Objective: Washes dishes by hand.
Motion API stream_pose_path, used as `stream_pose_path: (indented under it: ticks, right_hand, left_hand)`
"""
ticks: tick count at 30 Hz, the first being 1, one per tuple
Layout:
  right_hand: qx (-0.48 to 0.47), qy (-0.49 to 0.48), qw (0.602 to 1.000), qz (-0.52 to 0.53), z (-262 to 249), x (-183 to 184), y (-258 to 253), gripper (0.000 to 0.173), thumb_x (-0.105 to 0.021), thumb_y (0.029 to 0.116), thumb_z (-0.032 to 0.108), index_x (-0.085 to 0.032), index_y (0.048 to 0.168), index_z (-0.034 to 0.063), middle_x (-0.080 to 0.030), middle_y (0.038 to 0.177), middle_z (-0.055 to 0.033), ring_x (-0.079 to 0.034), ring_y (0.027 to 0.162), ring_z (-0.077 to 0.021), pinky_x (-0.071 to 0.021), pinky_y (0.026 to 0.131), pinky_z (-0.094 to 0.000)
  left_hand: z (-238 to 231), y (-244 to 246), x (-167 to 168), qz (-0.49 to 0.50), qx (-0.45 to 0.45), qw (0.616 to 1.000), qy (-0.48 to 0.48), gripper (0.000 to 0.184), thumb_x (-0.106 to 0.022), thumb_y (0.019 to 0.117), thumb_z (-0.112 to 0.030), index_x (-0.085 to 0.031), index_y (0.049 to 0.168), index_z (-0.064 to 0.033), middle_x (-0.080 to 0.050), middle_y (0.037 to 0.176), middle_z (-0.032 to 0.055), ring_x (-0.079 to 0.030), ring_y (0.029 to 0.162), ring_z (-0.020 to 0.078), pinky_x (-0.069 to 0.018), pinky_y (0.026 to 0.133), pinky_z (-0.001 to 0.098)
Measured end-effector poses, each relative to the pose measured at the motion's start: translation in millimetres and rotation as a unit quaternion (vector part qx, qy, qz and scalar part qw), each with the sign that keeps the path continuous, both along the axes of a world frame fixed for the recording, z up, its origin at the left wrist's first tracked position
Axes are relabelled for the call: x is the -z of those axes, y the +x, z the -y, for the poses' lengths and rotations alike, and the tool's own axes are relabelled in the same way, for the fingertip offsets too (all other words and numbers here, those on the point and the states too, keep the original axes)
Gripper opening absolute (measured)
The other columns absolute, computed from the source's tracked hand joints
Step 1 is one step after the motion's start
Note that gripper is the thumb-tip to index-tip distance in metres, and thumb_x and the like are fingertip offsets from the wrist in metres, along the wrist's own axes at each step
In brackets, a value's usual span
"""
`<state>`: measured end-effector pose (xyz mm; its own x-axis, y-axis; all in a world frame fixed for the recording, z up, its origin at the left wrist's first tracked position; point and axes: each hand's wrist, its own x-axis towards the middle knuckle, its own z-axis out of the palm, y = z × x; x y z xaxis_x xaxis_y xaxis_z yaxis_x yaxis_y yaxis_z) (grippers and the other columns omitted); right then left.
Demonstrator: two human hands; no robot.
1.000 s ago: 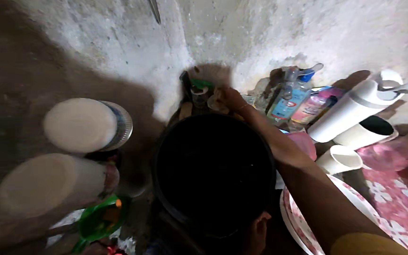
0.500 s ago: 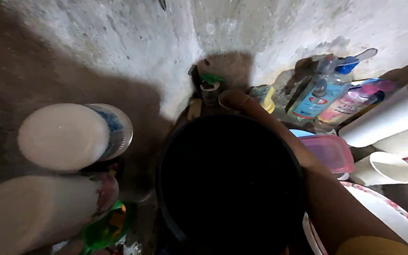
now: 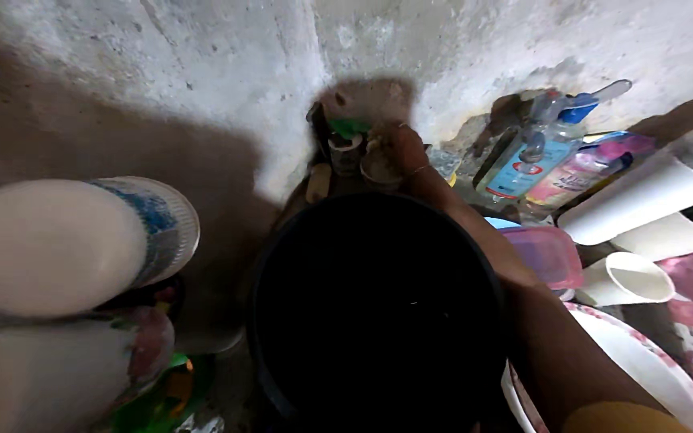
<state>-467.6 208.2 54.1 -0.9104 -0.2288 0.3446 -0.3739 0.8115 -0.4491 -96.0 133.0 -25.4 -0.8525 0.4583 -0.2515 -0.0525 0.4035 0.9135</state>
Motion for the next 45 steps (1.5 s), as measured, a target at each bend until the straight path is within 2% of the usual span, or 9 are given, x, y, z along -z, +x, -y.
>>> stream_pose_path:
  ticks: [8, 13, 20, 27, 30, 34, 36, 39, 45]
  right_hand:
    - [0.063, -0.207, 0.976, -0.001, -35.7, -37.6, 6.8, 0.033, -0.067, 0.0952, 0.007, -0.067, 0.128, -0.0008, -0.069, 0.124, -0.0222, -0.066, 0.117, -0.0338, -0.0491, 0.103, -0.0520]
    - [0.008, -0.384, 0.923, -0.003, -49.1, -60.8, 30.6, 0.029, -0.065, 0.0931, -0.002, -0.066, 0.122, -0.0014, -0.068, 0.111, -0.0134, -0.068, 0.087, -0.0145, -0.0600, 0.076, -0.0325]
    - [-0.010, -0.311, 0.950, -0.014, -119.2, -96.8, 124.7, 0.029, -0.062, 0.0868, -0.004, -0.066, 0.115, 0.0026, -0.067, 0.103, -0.0034, -0.064, 0.082, -0.0046, -0.0567, 0.072, -0.0245]
    - [0.043, -0.174, 0.983, 0.039, -176.0, -54.7, 196.8, 0.027, -0.065, 0.0849, -0.007, -0.069, 0.111, -0.0026, -0.070, 0.111, -0.0157, -0.067, 0.091, -0.0168, -0.0570, 0.082, -0.0392]
    - [0.059, -0.088, 0.990, 0.090, -180.0, -33.3, 206.3, 0.030, -0.067, 0.0856, -0.008, -0.069, 0.116, -0.0041, -0.069, 0.118, -0.0223, -0.068, 0.104, -0.0311, -0.0548, 0.092, -0.0510]
    - [0.153, 0.150, 0.949, 0.230, -173.2, -13.6, 204.8, 0.054, -0.076, 0.0905, 0.021, -0.059, 0.136, -0.0022, -0.056, 0.135, -0.0340, -0.052, 0.129, -0.0530, -0.0445, 0.102, -0.0684]
    - [0.190, 0.176, 0.923, 0.285, -170.0, -5.3, 195.6, 0.068, -0.083, 0.0851, 0.026, -0.053, 0.140, -0.0013, -0.052, 0.139, -0.0342, -0.051, 0.130, -0.0531, -0.0459, 0.100, -0.0686]
    - [0.203, 0.191, 0.910, 0.306, -172.4, 4.0, 179.2, 0.061, -0.075, 0.0933, 0.021, -0.050, 0.144, -0.0021, -0.052, 0.143, -0.0330, -0.052, 0.131, -0.0521, -0.0454, 0.101, -0.0688]
    - [0.158, 0.183, 0.944, 0.225, -168.1, -20.4, 185.7, 0.048, -0.066, 0.0964, 0.009, -0.053, 0.141, -0.0030, -0.057, 0.133, -0.0364, -0.058, 0.121, -0.0554, -0.0476, 0.096, -0.0695]
  left_hand:
    - [5.8, 2.4, -13.4, -0.047, 0.015, 0.999, 0.018, 0.027, -0.051, 0.1026, -0.002, -0.070, 0.116, 0.0115, -0.072, 0.112, 0.0256, -0.071, 0.106, 0.0298, -0.0532, 0.098, 0.0363]
    - [4.1, 1.5, -13.8, -0.023, 0.011, 1.000, 0.001, 0.027, -0.051, 0.1025, -0.003, -0.070, 0.117, 0.0109, -0.071, 0.116, 0.0260, -0.069, 0.110, 0.0318, -0.0519, 0.101, 0.0386]
    - [4.2, -0.6, -13.7, 0.004, 0.029, 0.999, -0.015, 0.029, -0.049, 0.1036, -0.004, -0.067, 0.123, 0.0096, -0.069, 0.117, 0.0258, -0.068, 0.107, 0.0316, -0.0532, 0.097, 0.0393]
    - [3.0, -0.8, -9.5, -0.006, 0.023, 0.999, -0.023, 0.030, -0.047, 0.1052, -0.005, -0.066, 0.124, 0.0093, -0.066, 0.123, 0.0262, -0.065, 0.113, 0.0319, -0.0500, 0.101, 0.0396]
    - [1.7, -0.7, -4.3, -0.036, 0.006, 0.999, -0.029, 0.030, -0.046, 0.1051, -0.005, -0.066, 0.123, 0.0090, -0.067, 0.122, 0.0258, -0.065, 0.114, 0.0321, -0.0498, 0.102, 0.0407]
    - [0.3, 1.4, -11.6, -0.044, 0.008, 0.997, -0.066, 0.031, -0.046, 0.1061, -0.007, -0.066, 0.125, 0.0078, -0.067, 0.124, 0.0247, -0.066, 0.115, 0.0311, -0.0499, 0.103, 0.0395]
    - [1.1, 2.0, -11.7, -0.048, 0.004, 0.996, -0.069, 0.031, -0.046, 0.1060, -0.006, -0.066, 0.126, 0.0072, -0.067, 0.124, 0.0243, -0.066, 0.111, 0.0301, -0.0509, 0.100, 0.0390]
    - [1.4, 2.7, -9.7, -0.053, -0.012, 0.996, -0.069, 0.031, -0.045, 0.1061, -0.006, -0.065, 0.126, 0.0074, -0.066, 0.124, 0.0244, -0.066, 0.109, 0.0298, -0.0516, 0.098, 0.0388]
    - [-1.0, 8.2, -14.2, -0.076, -0.021, 0.994, -0.077, 0.031, -0.046, 0.1057, -0.005, -0.065, 0.126, 0.0076, -0.067, 0.125, 0.0243, -0.066, 0.113, 0.0313, -0.0502, 0.101, 0.0399]
